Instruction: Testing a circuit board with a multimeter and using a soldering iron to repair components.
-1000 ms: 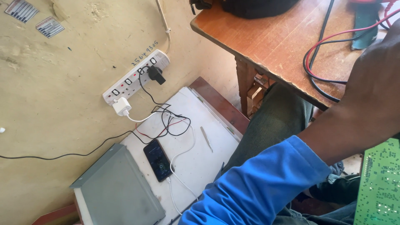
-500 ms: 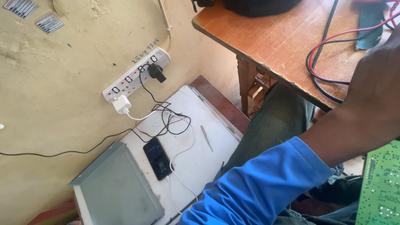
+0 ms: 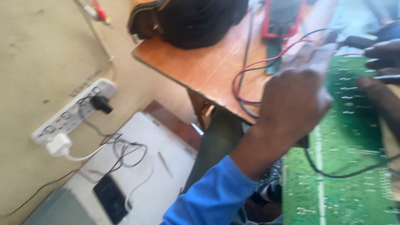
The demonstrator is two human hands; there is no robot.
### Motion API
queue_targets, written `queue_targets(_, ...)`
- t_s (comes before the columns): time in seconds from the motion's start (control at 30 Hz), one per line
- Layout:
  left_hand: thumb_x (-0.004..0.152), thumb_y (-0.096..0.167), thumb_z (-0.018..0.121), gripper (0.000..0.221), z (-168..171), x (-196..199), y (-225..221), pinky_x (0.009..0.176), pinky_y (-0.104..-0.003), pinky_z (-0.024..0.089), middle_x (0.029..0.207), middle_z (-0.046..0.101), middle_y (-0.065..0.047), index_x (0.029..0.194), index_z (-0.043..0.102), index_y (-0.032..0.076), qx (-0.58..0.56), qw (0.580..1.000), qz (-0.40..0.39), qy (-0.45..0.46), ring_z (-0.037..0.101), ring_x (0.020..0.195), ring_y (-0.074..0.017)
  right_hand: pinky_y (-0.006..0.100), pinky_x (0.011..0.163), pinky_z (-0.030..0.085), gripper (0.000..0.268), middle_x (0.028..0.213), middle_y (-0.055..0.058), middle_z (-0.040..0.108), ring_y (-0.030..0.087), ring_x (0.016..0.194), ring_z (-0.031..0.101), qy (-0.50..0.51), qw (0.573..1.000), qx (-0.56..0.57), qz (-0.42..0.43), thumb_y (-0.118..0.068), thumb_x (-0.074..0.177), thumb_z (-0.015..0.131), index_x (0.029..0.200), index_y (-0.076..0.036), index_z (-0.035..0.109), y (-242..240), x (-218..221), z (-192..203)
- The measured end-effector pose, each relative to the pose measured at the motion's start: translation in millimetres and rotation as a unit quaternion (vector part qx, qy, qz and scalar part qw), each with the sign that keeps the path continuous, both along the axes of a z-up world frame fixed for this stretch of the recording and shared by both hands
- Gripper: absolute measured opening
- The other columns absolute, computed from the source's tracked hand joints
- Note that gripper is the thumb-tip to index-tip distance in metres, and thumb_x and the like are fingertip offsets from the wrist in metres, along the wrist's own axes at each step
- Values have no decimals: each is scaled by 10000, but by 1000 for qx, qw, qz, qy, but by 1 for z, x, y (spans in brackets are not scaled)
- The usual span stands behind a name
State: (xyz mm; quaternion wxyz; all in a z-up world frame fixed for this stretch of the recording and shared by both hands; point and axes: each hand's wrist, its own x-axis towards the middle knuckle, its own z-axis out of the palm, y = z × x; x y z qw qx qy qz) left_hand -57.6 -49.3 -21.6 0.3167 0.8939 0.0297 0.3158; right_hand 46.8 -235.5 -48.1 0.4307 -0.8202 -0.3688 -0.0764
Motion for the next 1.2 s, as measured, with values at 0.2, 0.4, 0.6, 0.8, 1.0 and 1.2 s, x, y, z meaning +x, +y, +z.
queue_targets(0.2, 747, -21, 436, 634, 14, 2, 10, 1078, -479, 473, 1343, 635, -175, 1360, 585, 30, -32, 997, -37, -51, 583, 1293, -391, 401, 919, 585, 326, 1324, 236, 670, 310, 1130, 701, -89, 996, 16, -28, 97, 1069, 684, 1366, 82, 551, 13, -57, 81)
queue_targets(0.4, 799, -25, 419, 579, 26, 3, 14, 979, -521, 505, 1347, 647, -192, 1344, 597, 53, -36, 997, -59, -29, 561, 1344, -432, 362, 911, 565, 296, 1226, 143, 732, 235, 1154, 708, -77, 993, -28, -87, -33, 1031, 721, 1315, -25, 635, 14, -62, 93)
queue_targets(0.6, 797, -32, 421, 442, 38, 2, 19, 757, -466, 528, 1011, 692, -94, 1139, 661, 114, -60, 995, -79, -21, 677, 921, -327, 306, 990, 477, 261, 1238, 33, 736, 170, 1128, 692, -67, 991, -41, -107, -109, 965, 749, 1221, -116, 699, 13, -63, 102)
queue_targets(0.8, 907, 47, 454, 194, 51, -3, 17, 686, -473, 490, 984, 722, -92, 982, 610, 136, -106, 990, -88, 35, 675, 871, -348, 311, 967, 519, 285, 1175, 35, 771, 160, 1076, 736, -45, 992, -23, -111, -137, 932, 747, 1209, -114, 683, 11, -58, 102)
queue_targets(1.0, 883, 84, 461, 150, 65, -2, 5, 697, -512, 435, 901, 708, -114, 979, 555, 151, -91, 987, -125, 45, 643, 842, -413, 249, 926, 523, 277, 1119, 22, 785, 114, 1076, 738, -36, 992, 2, -124, -188, 926, 747, 1196, -147, 700, 10, -64, 106)
queue_targets(1.2, 858, 25, 427, 338, 83, 1, -15, 759, -471, 494, 956, 723, -104, 1141, 580, 125, -89, 968, -216, 90, 695, 872, -343, 293, 928, 537, 274, 1180, 47, 762, 158, 1069, 736, -101, 991, 18, -85, -157, 937, 725, 1204, -106, 687, -5, -71, 109)
